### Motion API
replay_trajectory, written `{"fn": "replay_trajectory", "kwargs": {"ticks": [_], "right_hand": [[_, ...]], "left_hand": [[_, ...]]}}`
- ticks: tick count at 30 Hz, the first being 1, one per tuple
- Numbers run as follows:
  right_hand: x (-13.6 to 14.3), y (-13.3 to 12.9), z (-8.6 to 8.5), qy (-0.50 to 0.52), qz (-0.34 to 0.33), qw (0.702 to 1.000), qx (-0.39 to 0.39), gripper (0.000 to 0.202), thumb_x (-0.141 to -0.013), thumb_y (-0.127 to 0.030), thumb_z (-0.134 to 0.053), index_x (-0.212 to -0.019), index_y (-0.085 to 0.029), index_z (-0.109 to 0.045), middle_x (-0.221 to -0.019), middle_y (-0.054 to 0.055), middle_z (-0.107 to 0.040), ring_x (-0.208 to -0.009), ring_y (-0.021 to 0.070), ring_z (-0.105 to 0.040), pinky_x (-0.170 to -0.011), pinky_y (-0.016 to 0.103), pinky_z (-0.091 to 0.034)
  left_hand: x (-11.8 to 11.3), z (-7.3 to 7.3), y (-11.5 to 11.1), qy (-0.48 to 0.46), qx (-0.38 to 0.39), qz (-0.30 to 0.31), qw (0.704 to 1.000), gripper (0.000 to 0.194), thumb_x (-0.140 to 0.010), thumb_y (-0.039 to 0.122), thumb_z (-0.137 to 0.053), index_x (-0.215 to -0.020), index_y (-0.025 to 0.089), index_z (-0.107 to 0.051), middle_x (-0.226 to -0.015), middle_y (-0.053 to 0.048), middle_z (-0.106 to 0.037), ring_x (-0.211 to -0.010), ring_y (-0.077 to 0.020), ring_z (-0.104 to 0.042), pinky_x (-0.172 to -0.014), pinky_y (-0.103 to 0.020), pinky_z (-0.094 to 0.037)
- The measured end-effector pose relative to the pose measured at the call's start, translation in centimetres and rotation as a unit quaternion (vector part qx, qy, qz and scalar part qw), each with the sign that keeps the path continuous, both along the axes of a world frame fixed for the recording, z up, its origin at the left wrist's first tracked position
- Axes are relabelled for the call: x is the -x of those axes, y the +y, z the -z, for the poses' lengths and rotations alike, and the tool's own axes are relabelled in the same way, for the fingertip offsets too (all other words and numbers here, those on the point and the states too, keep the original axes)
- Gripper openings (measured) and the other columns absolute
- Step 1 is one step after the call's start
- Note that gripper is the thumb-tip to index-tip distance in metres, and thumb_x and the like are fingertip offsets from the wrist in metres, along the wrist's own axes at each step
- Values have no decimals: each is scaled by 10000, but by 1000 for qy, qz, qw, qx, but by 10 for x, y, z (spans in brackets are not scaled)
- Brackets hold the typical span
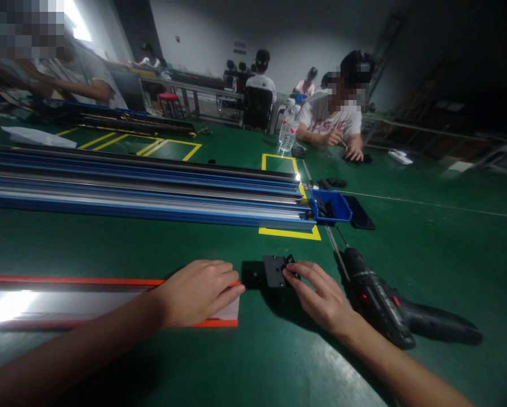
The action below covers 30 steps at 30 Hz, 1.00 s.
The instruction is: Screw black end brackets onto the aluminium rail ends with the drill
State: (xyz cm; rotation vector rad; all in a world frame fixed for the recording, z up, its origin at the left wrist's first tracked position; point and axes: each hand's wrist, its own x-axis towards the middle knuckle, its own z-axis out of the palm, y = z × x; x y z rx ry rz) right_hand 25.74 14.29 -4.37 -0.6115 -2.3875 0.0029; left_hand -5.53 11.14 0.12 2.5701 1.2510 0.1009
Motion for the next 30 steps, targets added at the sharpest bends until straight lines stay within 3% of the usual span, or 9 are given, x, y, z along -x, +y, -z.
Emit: {"fn": "replay_trajectory", "kwargs": {"ticks": [3, 6, 11, 14, 16, 19, 22, 28, 30], "right_hand": [[4, -3, 2, 73, 14, 996, 52, 364, -965, -76, -594, -1269, -240, -710, -1158, 131, -743, -1048, 274, -718, -866, 438, -623], [15, -7, -2, 209, 78, 946, 237, 76, -962, -236, -682, -955, -223, -756, -944, 87, -751, -876, 230, -718, -785, 376, -606], [30, -8, -10, 360, 75, 672, 643, 325, -879, -485, -755, -816, -182, -657, -691, 21, -667, -584, 136, -600, -578, 261, -504], [29, -7, -13, 331, 67, 596, 728, 371, -840, -503, -782, -784, -176, -617, -566, -11, -608, -465, 99, -510, -450, 205, -378], [26, -7, -13, 311, 60, 587, 745, 368, -861, -513, -749, -789, -192, -585, -487, -33, -571, -395, 91, -455, -392, 193, -297], [24, -6, -12, 301, 55, 614, 728, 362, -863, -523, -737, -817, -209, -561, -458, -52, -564, -354, 93, -451, -351, 184, -241], [23, -4, -10, 301, 58, 637, 707, 369, -858, -527, -741, -805, -211, -557, -457, -62, -559, -347, 86, -455, -334, 177, -225], [24, -1, -11, 357, 53, 623, 695, 358, -827, -513, -760, -809, -224, -551, -491, -62, -562, -355, 90, -440, -329, 189, -248], [24, -2, -11, 380, 66, 650, 655, 351, -842, -518, -754, -828, -235, -548, -503, -67, -562, -369, 101, -462, -341, 196, -274]], "left_hand": [[0, 0, 0, -6, 3, -1, 1000, 406, -1092, 374, -355, -944, 203, -692, -907, -43, -687, -801, -190, -624, -746, -341, -431], [1, 1, 1, -7, 10, 3, 1000, 403, -1094, 372, -347, -959, 206, -688, -916, -43, -686, -809, -191, -620, -747, -339, -425], [1, 0, 1, -4, 11, 5, 1000, 404, -1093, 375, -354, -946, 206, -689, -903, -40, -680, -788, -180, -612, -738, -322, -420], [1, -1, 1, -2, 8, 6, 1000, 401, -1092, 373, -359, -941, 200, -689, -898, -43, -676, -784, -182, -608, -729, -324, -420], [1, -2, 1, 0, 12, 7, 1000, 400, -1092, 367, -358, -947, 196, -689, -902, -47, -676, -786, -183, -607, -726, -327, -421], [1, -2, 1, 2, 18, 9, 1000, 401, -1092, 366, -353, -957, 198, -691, -903, -46, -673, -792, -185, -607, -727, -327, -418], [2, -1, 1, 6, 17, 6, 1000, 400, -1093, 378, -353, -967, 205, -691, -906, -42, -670, -795, -186, -604, -719, -323, -406], [2, 1, 3, 15, 25, 6, 1000, 427, -1098, 399, -335, -993, 204, -700, -916, -46, -672, -808, -195, -606, -725, -327, -411], [2, -1, 4, 19, 30, 15, 999, 427, -1101, 386, -331, -1027, 197, -706, -944, -50, -683, -830, -197, -614, -746, -329, -423]]}}
